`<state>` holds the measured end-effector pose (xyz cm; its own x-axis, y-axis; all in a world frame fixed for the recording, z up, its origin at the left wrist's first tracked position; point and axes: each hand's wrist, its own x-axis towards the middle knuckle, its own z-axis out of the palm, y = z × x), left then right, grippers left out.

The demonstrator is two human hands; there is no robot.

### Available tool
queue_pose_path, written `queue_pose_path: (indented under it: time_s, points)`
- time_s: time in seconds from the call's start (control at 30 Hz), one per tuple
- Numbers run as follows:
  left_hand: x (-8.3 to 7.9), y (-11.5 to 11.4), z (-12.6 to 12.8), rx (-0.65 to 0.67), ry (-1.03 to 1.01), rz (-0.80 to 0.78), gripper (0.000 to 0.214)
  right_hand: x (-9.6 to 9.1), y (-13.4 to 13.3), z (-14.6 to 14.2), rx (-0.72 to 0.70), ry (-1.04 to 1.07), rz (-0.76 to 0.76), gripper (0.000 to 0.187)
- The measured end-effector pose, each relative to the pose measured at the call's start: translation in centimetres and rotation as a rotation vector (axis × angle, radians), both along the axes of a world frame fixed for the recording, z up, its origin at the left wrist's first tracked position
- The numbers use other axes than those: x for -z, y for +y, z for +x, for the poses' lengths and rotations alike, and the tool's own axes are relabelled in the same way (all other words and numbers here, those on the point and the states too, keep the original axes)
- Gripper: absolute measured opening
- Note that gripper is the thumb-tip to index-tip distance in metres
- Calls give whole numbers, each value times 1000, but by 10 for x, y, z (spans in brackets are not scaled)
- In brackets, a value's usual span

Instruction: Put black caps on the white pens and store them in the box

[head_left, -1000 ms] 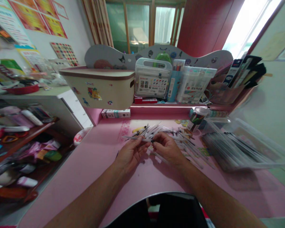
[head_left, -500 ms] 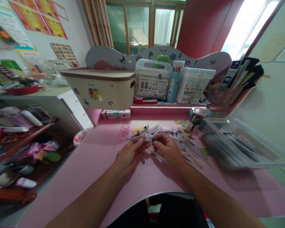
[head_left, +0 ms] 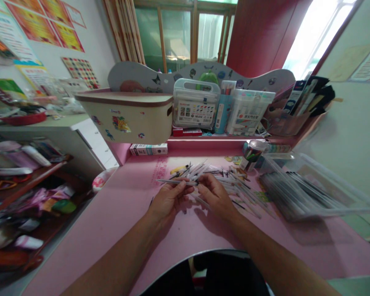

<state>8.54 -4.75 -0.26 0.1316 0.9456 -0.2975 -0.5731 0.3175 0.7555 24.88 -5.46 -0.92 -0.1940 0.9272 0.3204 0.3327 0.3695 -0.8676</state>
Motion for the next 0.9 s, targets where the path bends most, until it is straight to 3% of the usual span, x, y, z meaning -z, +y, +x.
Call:
queue_pose_path:
  time_s: [0.13, 0.33, 0.53, 0.7, 0.9]
  points:
    - [0, 1, -2, 10, 27, -5, 8, -6, -1, -2, 23, -23, 8, 8]
    - [0, 1, -2, 34, 48, -7, 10, -6, -7, 1, -6, -275, 142, 14]
    - [-1, 3, -3, 33, 55, 14, 10, -3, -2, -3, 24, 76, -70, 5]
    - [3, 5, -5, 92, 64, 26, 11, -7, -2, -3, 8, 21, 9, 8]
    - [6, 5, -7, 93, 75, 39, 16, -2, -4, -5, 20, 146, -147, 4]
